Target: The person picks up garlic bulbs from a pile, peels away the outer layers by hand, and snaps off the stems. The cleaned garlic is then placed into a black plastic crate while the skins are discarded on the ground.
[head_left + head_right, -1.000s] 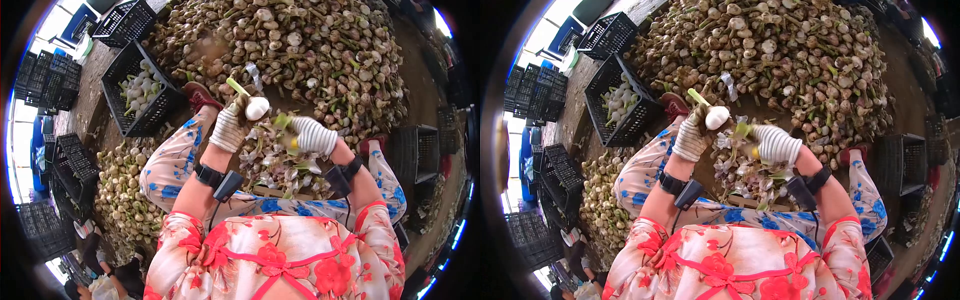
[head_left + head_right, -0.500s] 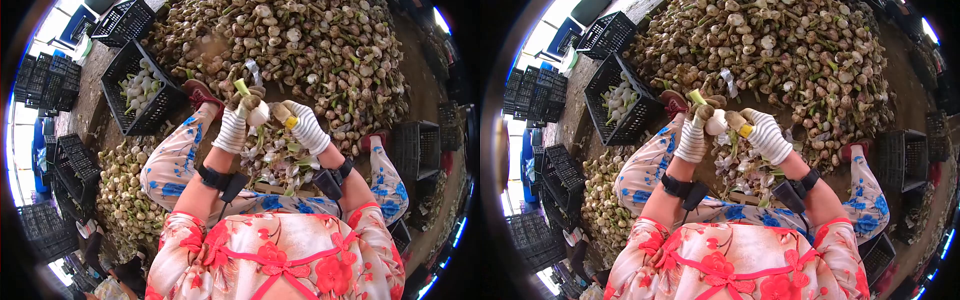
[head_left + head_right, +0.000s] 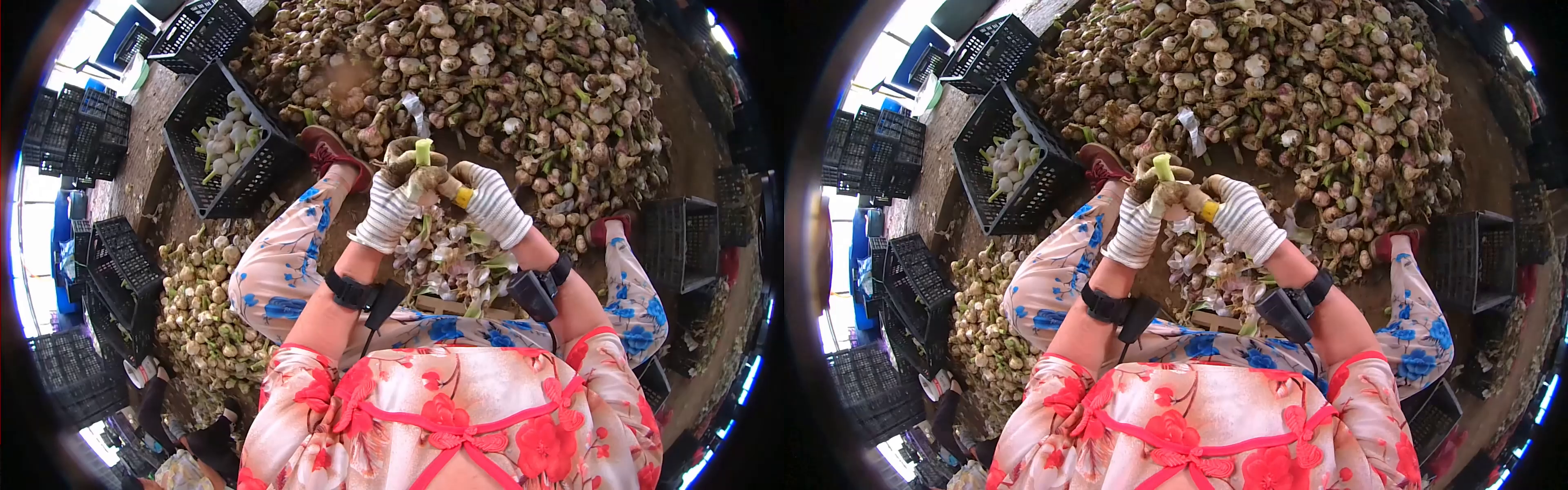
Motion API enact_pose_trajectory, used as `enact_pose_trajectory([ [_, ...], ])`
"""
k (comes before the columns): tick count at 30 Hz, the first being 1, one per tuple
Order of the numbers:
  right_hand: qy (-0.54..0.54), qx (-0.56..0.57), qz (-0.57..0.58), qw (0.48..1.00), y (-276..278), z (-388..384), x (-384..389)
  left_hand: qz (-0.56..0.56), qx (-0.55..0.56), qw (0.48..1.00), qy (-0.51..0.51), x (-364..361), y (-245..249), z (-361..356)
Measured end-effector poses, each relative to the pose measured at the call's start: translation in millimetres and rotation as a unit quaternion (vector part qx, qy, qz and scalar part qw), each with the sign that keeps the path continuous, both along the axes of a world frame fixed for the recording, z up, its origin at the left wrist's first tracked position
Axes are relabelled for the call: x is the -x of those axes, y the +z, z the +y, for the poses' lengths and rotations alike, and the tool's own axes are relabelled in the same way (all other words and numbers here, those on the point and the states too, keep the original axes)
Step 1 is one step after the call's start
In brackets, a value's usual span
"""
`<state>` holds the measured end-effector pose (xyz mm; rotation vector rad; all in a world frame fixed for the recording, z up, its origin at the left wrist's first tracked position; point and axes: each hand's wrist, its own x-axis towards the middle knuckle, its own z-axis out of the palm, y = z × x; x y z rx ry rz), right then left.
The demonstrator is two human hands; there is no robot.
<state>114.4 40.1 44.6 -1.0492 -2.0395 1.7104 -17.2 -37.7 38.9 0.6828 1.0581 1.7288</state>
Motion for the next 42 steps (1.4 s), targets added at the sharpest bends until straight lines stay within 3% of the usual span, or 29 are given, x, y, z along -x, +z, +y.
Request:
enact_pose_trajectory([
  [2, -0.037, 0.182, 0.071, 0.980, 4, -1, 0, 0.003, -0.004, 1.000, -0.021, 7, -4, -1],
  [3, -0.030, 0.115, 0.074, 0.990, -18, 5, -1, -0.053, -0.005, 0.998, -0.029, 10, -1, -4],
  [4, -0.031, 0.113, 0.076, 0.990, -30, 3, -2, -0.051, -0.007, 0.998, -0.030, 10, -1, -3],
  [6, -0.108, 0.155, 0.202, 0.961, -32, 2, 0, -0.015, -0.008, 1.000, 0.014, 12, -8, 2],
  [8, -0.094, 0.159, 0.136, 0.973, -18, 3, -3, -0.020, 0.005, 1.000, -0.001, 12, -18, -1],
  [10, -0.021, 0.024, 0.071, 0.997, -13, 0, 1, -0.038, -0.020, 0.999, 0.003, 5, -13, 1],
  [12, -0.015, 0.041, 0.056, 0.997, -15, 2, 1, 0.006, -0.010, 1.000, 0.002, 6, -10, 3],
  [14, -0.016, 0.123, 0.110, 0.986, -11, 3, -1, -0.080, 0.012, 0.997, -0.003, 9, -13, -1],
  [16, -0.016, 0.156, 0.135, 0.978, -13, 4, 0, -0.048, 0.033, 0.998, 0.006, 10, -11, 1],
  [18, -0.051, 0.194, 0.140, 0.970, -10, 1, 1, 0.046, -0.035, 0.998, 0.034, 5, -10, 5],
  [19, -0.032, 0.109, 0.121, 0.986, -15, -1, 3, 0.129, -0.010, 0.990, 0.058, 3, -10, 8],
  [20, -0.020, 0.025, 0.055, 0.998, -14, -3, 3, 0.128, -0.008, 0.990, 0.057, 1, -10, 6],
  [22, -0.050, 0.041, 0.095, 0.993, -19, -5, 4, 0.090, -0.017, 0.995, 0.047, -1, -9, 5],
  [25, -0.097, 0.084, 0.081, 0.988, -27, -3, 7, -0.084, 0.015, 0.996, 0.033, 8, -21, 1],
  [26, -0.043, -0.112, -0.043, 0.992, -57, 1, 5, -0.166, 0.024, 0.986, 0.024, 12, -36, 1],
  [28, 0.197, -0.255, -0.189, 0.927, -80, -9, -7, -0.233, 0.056, 0.970, 0.036, 12, -39, 4],
  [30, 0.288, -0.167, -0.202, 0.921, -86, -22, -19, -0.338, 0.025, 0.940, 0.030, 24, -43, 11],
  [31, 0.277, -0.089, -0.118, 0.950, -86, -27, -24, -0.400, 0.044, 0.915, 0.027, 29, -46, 13],
  [32, 0.280, -0.088, -0.118, 0.949, -86, -24, -28, -0.438, 0.074, 0.896, 0.019, 33, -50, 12],
  [34, 0.164, -0.018, -0.044, 0.985, -59, -14, -29, -0.410, 0.155, 0.897, 0.055, 32, -45, 13],
  [35, 0.137, 0.005, -0.076, 0.988, -39, -9, -23, -0.409, 0.156, 0.897, 0.054, 28, -43, 13],
  [36, 0.103, 0.013, -0.058, 0.993, -27, -6, -21, -0.410, 0.126, 0.900, 0.072, 23, -41, 13],
  [38, -0.013, -0.089, 0.110, 0.990, -27, -8, -9, -0.412, 0.096, 0.902, 0.091, 20, -43, 13],
  [41, -0.026, -0.081, 0.115, 0.990, -24, -16, 14, -0.455, 0.089, 0.885, 0.049, 28, -64, 14],
  [42, 0.069, -0.186, -0.049, 0.979, -5, -23, 16, -0.426, 0.129, 0.893, 0.065, 33, -73, 14],
])
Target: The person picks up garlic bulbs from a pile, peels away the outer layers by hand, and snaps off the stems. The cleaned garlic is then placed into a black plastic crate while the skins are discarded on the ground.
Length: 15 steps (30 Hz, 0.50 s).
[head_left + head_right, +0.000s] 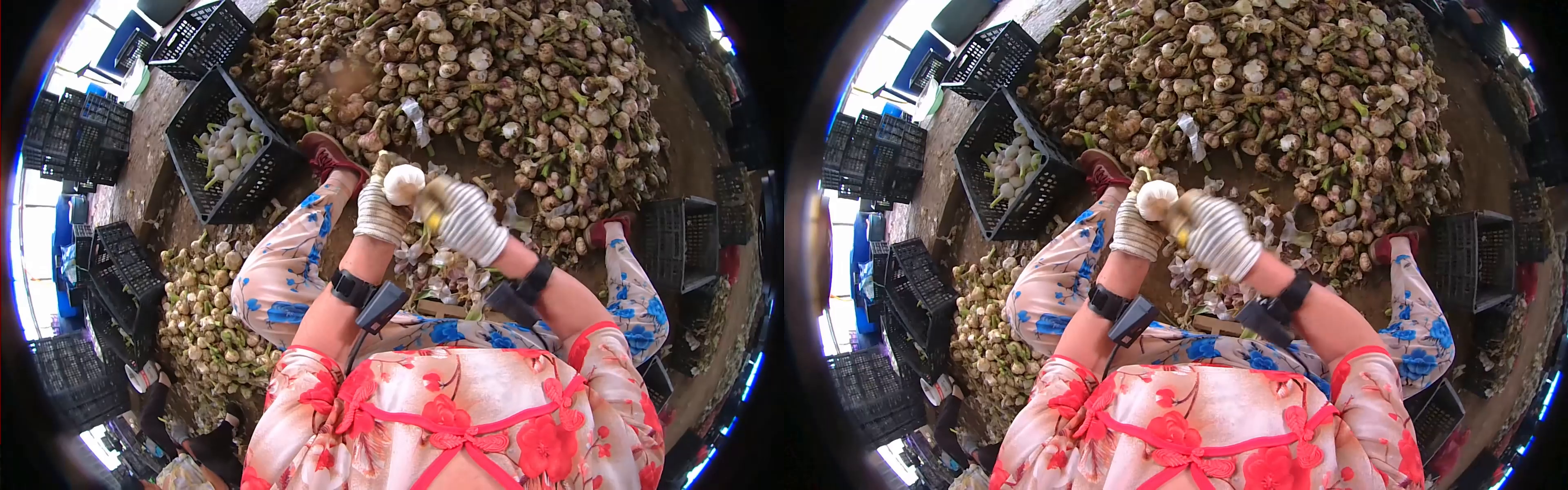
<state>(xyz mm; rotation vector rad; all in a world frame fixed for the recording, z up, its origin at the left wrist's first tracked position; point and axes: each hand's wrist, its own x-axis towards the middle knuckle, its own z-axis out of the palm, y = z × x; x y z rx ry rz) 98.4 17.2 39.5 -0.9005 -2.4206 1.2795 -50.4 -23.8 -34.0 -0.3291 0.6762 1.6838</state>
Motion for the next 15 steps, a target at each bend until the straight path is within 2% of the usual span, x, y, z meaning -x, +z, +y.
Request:
enact_pose_trajectory([
  [1, 0.107, 0.024, 0.036, 0.993, 1, -12, 3, 0.030, 0.040, 0.999, -0.007, 4, 12, 2],
  [2, 0.213, 0.049, 0.069, 0.973, 0, -21, 4, 0.048, 0.100, 0.993, 0.048, 9, 24, -4],
  [3, 0.211, 0.050, 0.068, 0.974, -4, -21, 1, 0.096, 0.028, 0.989, 0.109, 34, 9, -4],
  [4, 0.157, 0.182, 0.107, 0.965, -11, -22, -3, 0.086, -0.042, 0.989, 0.110, 69, 15, -12],
  [5, 0.101, 0.311, 0.144, 0.934, -22, -25, -6, 0.123, -0.047, 0.974, 0.185, 109, 35, -18],
  [6, 0.052, 0.354, 0.265, 0.895, -32, -18, 1, 0.160, -0.052, 0.950, 0.262, 132, 52, -22],
  [8, -0.033, 0.589, 0.180, 0.787, -29, 7, -12, 0.109, 0.100, 0.914, 0.377, 127, 60, -24],
  [9, -0.072, 0.590, 0.237, 0.768, -27, 8, -7, 0.100, 0.106, 0.926, 0.348, 112, 52, -23],
  [10, -0.093, 0.563, 0.267, 0.777, -26, 11, -6, 0.127, 0.084, 0.960, 0.235, 79, 67, -24],
  [11, -0.113, 0.539, 0.284, 0.785, -33, 15, -6, 0.117, 0.079, 0.972, 0.190, 56, 64, -15],
  [12, -0.134, 0.515, 0.298, 0.792, -42, 19, -7, 0.158, 0.042, 0.980, 0.114, 27, 57, -11],
  [14, -0.189, 0.365, 0.375, 0.831, -51, 17, -3, 0.316, 0.027, 0.947, -0.056, -23, 57, -11],
  [15, -0.184, 0.359, 0.349, 0.846, -44, 16, -5, 0.366, -0.059, 0.920, -0.129, -39, 58, -16],
])
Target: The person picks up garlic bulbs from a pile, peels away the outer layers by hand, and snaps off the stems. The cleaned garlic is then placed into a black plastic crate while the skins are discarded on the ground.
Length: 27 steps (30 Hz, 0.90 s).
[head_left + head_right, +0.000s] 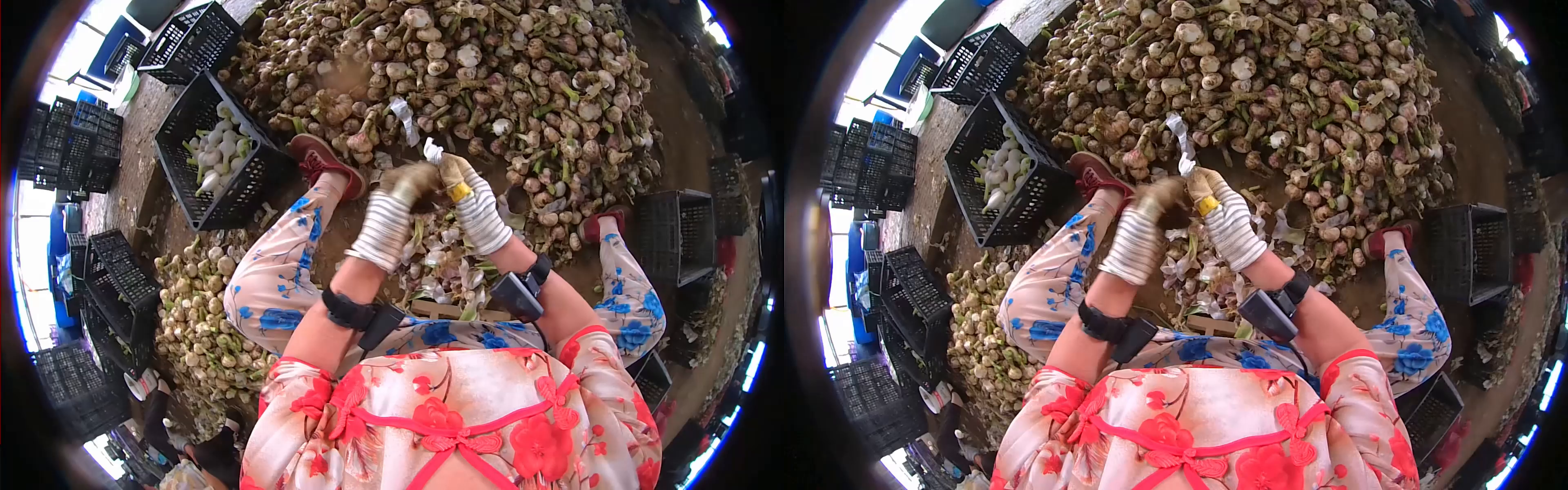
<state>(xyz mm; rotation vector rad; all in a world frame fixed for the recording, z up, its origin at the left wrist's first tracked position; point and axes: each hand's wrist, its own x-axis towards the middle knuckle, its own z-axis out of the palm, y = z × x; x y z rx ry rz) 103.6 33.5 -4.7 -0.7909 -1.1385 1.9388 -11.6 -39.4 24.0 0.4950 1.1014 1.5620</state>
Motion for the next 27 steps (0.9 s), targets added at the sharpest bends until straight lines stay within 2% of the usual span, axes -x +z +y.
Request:
enact_pose_trajectory([
  [1, 0.003, 0.000, -0.002, 1.000, -1, 0, -2, -0.017, 0.035, 0.999, -0.014, -15, 11, 2],
  [3, 0.010, -0.117, -0.030, 0.993, -4, -2, -7, -0.075, 0.047, 0.996, -0.031, -21, -1, 5],
  [4, 0.002, -0.084, 0.010, 0.996, -5, -3, -6, -0.075, 0.050, 0.995, -0.037, -21, -8, 4],
  [5, 0.000, -0.067, -0.042, 0.997, -14, -2, -5, -0.097, 0.019, 0.994, -0.045, -21, -16, 1],
  [6, 0.000, -0.024, 0.015, 1.000, -16, -10, -5, -0.121, -0.011, 0.991, -0.053, -21, -24, -3],
  [7, 0.000, 0.018, 0.073, 0.997, -17, -16, -6, -0.135, 0.005, 0.989, -0.058, -21, -31, -7],
  [8, 0.078, 0.237, 0.104, 0.963, -60, -7, -2, -0.152, 0.036, 0.987, -0.043, -22, -37, -9],
  [9, 0.097, 0.325, 0.100, 0.935, -55, -20, -6, -0.166, 0.067, 0.983, -0.027, -22, -45, -11],
  [11, 0.187, 0.381, 0.088, 0.901, -39, -19, -1, -0.154, 0.095, 0.983, -0.032, -18, -63, -13],
  [13, 0.182, 0.399, 0.087, 0.895, -50, -21, -4, -0.116, 0.148, 0.982, 0.005, -20, -63, -11],
  [15, 0.176, 0.416, 0.083, 0.888, -52, -22, -8, -0.097, 0.191, 0.977, -0.014, -14, -66, -10],
  [18, 0.170, 0.377, 0.068, 0.908, -50, -17, -13, 0.055, 0.124, 0.988, -0.078, -14, -81, -3],
  [19, 0.168, 0.380, 0.068, 0.907, -54, -14, -15, 0.053, 0.127, 0.987, -0.080, -14, -82, -1],
  [21, 0.147, 0.355, 0.034, 0.923, -59, -9, -21, 0.222, 0.080, 0.962, -0.141, -15, -84, 4],
  [22, 0.109, 0.275, 0.033, 0.955, -76, -9, -19, 0.330, 0.028, 0.931, -0.151, -14, -87, 8],
  [23, 0.107, 0.279, 0.031, 0.954, -98, -4, -22, 0.327, 0.031, 0.932, -0.154, -13, -91, 13],
  [24, 0.093, 0.205, 0.039, 0.974, -121, 6, -26, 0.442, 0.093, 0.869, -0.202, -11, -91, 19],
  [25, 0.080, 0.129, 0.048, 0.987, -111, 21, -27, 0.547, 0.151, 0.786, -0.245, -9, -92, 24],
  [26, 0.072, 0.124, -0.077, 0.987, -99, 39, -40, 0.567, 0.151, 0.777, -0.227, -5, -115, 23],
  [27, 0.063, 0.118, -0.200, 0.971, -59, 62, -52, 0.566, 0.153, 0.777, -0.230, -6, -116, 24],
])
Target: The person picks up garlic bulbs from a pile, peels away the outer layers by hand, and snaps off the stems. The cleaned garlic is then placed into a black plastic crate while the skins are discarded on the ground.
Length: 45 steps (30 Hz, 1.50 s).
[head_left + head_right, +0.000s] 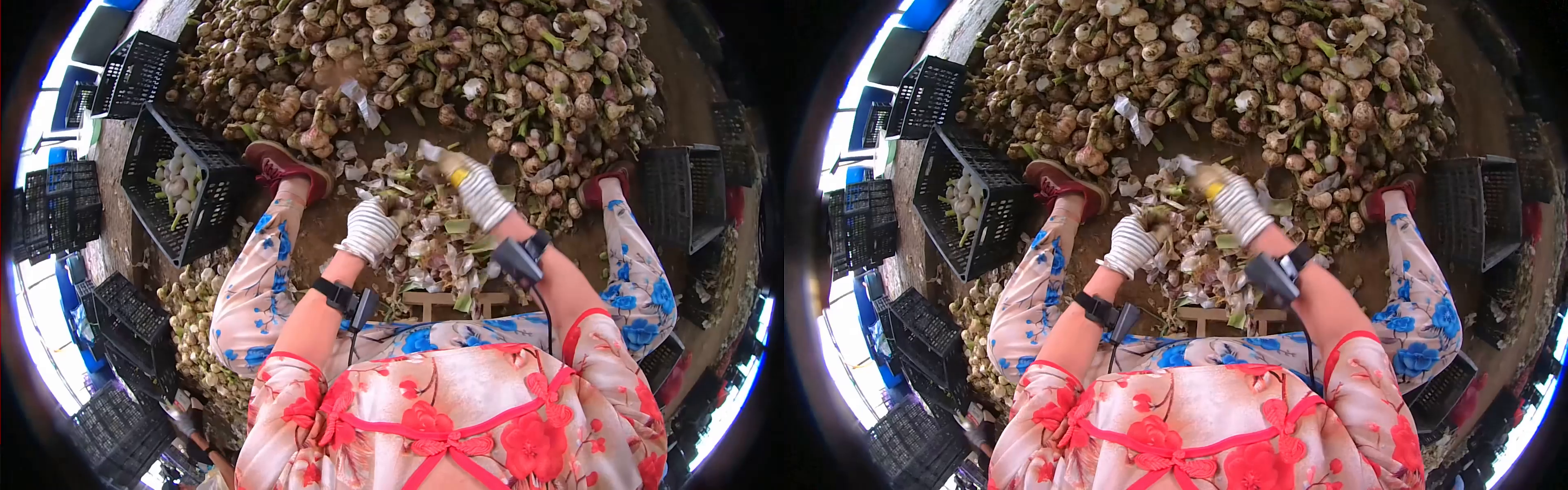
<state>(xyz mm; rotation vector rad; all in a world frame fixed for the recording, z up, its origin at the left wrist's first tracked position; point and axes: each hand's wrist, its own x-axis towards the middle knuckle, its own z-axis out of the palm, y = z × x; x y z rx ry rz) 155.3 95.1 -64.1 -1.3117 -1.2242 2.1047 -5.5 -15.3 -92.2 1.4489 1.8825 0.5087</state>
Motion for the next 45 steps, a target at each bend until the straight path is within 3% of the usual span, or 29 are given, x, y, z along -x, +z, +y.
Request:
enact_pose_trajectory([
  [1, 0.047, -0.110, -0.174, 0.977, -32, 21, -24, -0.023, 0.061, 0.998, 0.002, -1, -1, 2],
  [2, 0.095, -0.215, -0.340, 0.911, -70, 38, -52, -0.046, 0.123, 0.991, 0.005, -1, -2, 3],
  [4, 0.084, -0.268, -0.372, 0.885, -94, 55, -78, -0.135, 0.058, 0.989, -0.025, 0, -40, -5],
  [6, 0.292, -0.415, -0.546, 0.666, -83, 63, -82, 0.061, 0.146, 0.985, -0.068, -3, -42, -2],
  [7, 0.314, -0.402, -0.576, 0.639, -87, 67, -81, 0.058, 0.144, 0.982, -0.108, -7, -27, 3],
  [8, 0.316, -0.401, -0.573, 0.641, -102, 76, -82, 0.035, 0.231, 0.967, -0.099, -8, -28, 6],
  [10, 0.280, -0.338, -0.612, 0.658, -102, 89, -64, -0.001, 0.102, 0.991, -0.091, -10, -33, -1],
  [11, 0.340, -0.375, -0.608, 0.612, -97, 88, -67, -0.012, 0.114, 0.989, -0.096, -10, -36, -3],
  [12, 0.342, -0.374, -0.605, 0.614, -102, 83, -66, -0.031, 0.118, 0.987, -0.101, -10, -30, 0],
  [14, 0.373, -0.444, -0.596, 0.555, -117, 77, -72, -0.024, 0.129, 0.987, -0.088, -8, -53, -8],
  [16, 0.406, -0.435, -0.562, 0.575, -132, 70, -92, -0.089, 0.108, 0.989, -0.045, -10, -45, -5],
  [18, 0.322, -0.479, -0.518, 0.632, -148, 65, -108, -0.152, 0.086, 0.985, 0.000, -12, -41, -7],
  [19, 0.369, -0.345, -0.553, 0.663, -111, 67, -90, -0.207, 0.094, 0.973, 0.024, -13, -41, -6],
  [20, 0.365, -0.350, -0.554, 0.661, -107, 67, -89, -0.261, 0.098, 0.959, 0.046, -13, -40, -3],
  [22, 0.258, -0.226, -0.550, 0.761, -97, 63, -85, -0.290, 0.089, 0.950, 0.072, -13, -29, 6],
  [23, 0.259, -0.234, -0.549, 0.759, -93, 60, -81, -0.320, 0.089, 0.938, 0.099, -14, -24, 8],
  [24, 0.148, -0.108, -0.408, 0.894, -88, 54, -75, -0.350, 0.089, 0.924, 0.126, -17, -16, 10],
  [25, 0.029, 0.027, -0.239, 0.970, -81, 48, -66, -0.392, 0.026, 0.910, 0.134, -24, -7, 13],
  [26, -0.089, 0.160, -0.052, 0.982, -75, 40, -56, -0.391, 0.019, 0.910, 0.137, -32, -2, 15],
  [28, -0.052, 0.192, 0.035, 0.979, -15, 18, -19, -0.381, -0.155, 0.903, 0.120, -43, 8, 20],
  [30, -0.034, 0.145, 0.068, 0.987, 15, 2, -1, -0.561, -0.137, 0.793, 0.191, -44, 38, 22],
  [31, -0.011, 0.032, 0.078, 0.996, 25, -1, 2, -0.546, -0.169, 0.799, 0.185, -41, 48, 21],
  [32, -0.007, 0.026, 0.079, 0.997, 36, -4, 5, -0.530, -0.199, 0.805, 0.179, -38, 57, 18],
  [34, 0.078, -0.137, -0.031, 0.987, 62, -8, 11, -0.524, -0.225, 0.806, 0.161, -40, 78, 8],
  [35, 0.055, -0.102, 0.042, 0.992, 71, -13, 13, -0.518, -0.244, 0.807, 0.145, -40, 85, 3],
  [38, 0.084, -0.108, 0.058, 0.989, 89, -21, 11, -0.577, -0.180, 0.781, 0.160, -34, 91, -9],
  [40, 0.072, -0.070, 0.078, 0.992, 96, -28, 8, -0.641, -0.183, 0.723, 0.182, -33, 94, -13],
  [43, 0.097, -0.097, 0.061, 0.989, 90, -29, 3, -0.664, -0.136, 0.714, 0.173, -22, 90, -15],
  [45, 0.077, -0.131, 0.053, 0.987, 88, -35, 5, -0.765, -0.054, 0.622, 0.159, -17, 90, -14],
])
